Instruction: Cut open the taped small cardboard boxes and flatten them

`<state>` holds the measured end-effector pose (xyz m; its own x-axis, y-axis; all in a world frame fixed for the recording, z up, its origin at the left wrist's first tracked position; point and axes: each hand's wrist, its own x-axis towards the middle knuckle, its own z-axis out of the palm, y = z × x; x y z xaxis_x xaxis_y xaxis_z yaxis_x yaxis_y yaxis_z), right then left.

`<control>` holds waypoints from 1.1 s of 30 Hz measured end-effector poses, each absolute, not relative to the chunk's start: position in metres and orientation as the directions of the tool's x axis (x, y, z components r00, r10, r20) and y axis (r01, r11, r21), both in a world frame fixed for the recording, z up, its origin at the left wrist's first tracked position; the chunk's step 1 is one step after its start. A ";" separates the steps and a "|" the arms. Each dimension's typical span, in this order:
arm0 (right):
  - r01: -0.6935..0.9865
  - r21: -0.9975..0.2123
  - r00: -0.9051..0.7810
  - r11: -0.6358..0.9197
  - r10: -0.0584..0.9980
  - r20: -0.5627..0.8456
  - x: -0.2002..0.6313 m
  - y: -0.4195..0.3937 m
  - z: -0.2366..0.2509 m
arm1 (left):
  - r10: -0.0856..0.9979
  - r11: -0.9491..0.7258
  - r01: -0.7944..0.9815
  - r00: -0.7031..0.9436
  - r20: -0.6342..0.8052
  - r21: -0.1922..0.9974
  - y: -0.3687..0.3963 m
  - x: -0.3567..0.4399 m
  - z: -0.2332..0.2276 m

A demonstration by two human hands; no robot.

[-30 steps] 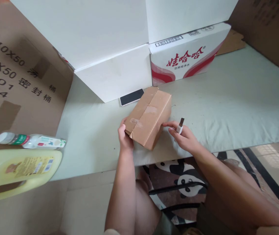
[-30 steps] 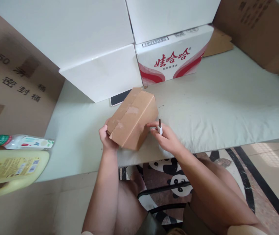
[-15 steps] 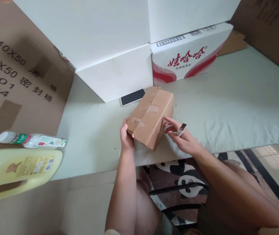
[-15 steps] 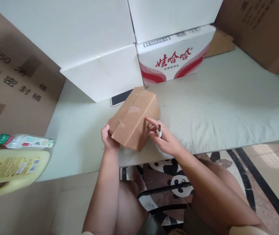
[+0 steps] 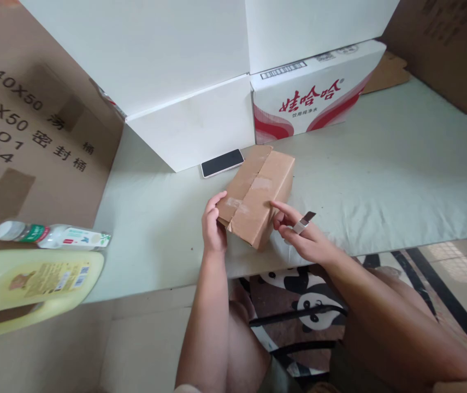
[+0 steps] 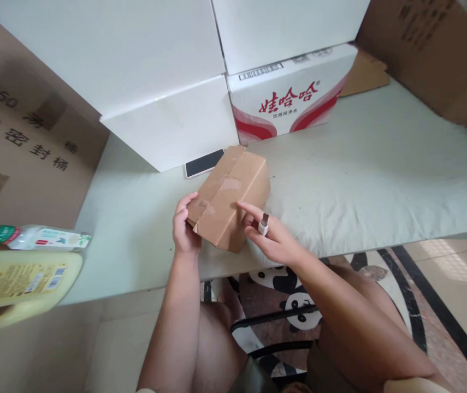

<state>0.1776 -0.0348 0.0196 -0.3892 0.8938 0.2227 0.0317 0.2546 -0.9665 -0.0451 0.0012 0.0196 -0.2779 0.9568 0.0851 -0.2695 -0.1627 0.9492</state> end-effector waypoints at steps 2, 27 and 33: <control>0.049 -0.972 -0.384 0.230 0.903 0.194 0.178 -0.034 0.020 | 0.957 -0.164 -0.250 -0.277 0.092 0.954 0.001 -0.045 0.019; 0.081 -0.989 -0.211 0.127 0.971 0.107 0.184 -0.023 0.006 | 0.942 -0.195 -0.300 -0.324 0.092 0.934 0.002 -0.043 0.023; 0.254 -0.966 -0.281 0.037 0.959 -0.037 0.185 -0.026 0.021 | 0.938 -0.202 -0.306 -0.334 0.094 0.930 0.003 -0.041 0.025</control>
<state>0.1845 -0.0263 0.0206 -0.2807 0.9591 -0.0369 0.2543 0.0373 -0.9664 -0.0413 0.0028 0.0247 -0.3337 0.9380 0.0942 -0.3062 -0.2024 0.9302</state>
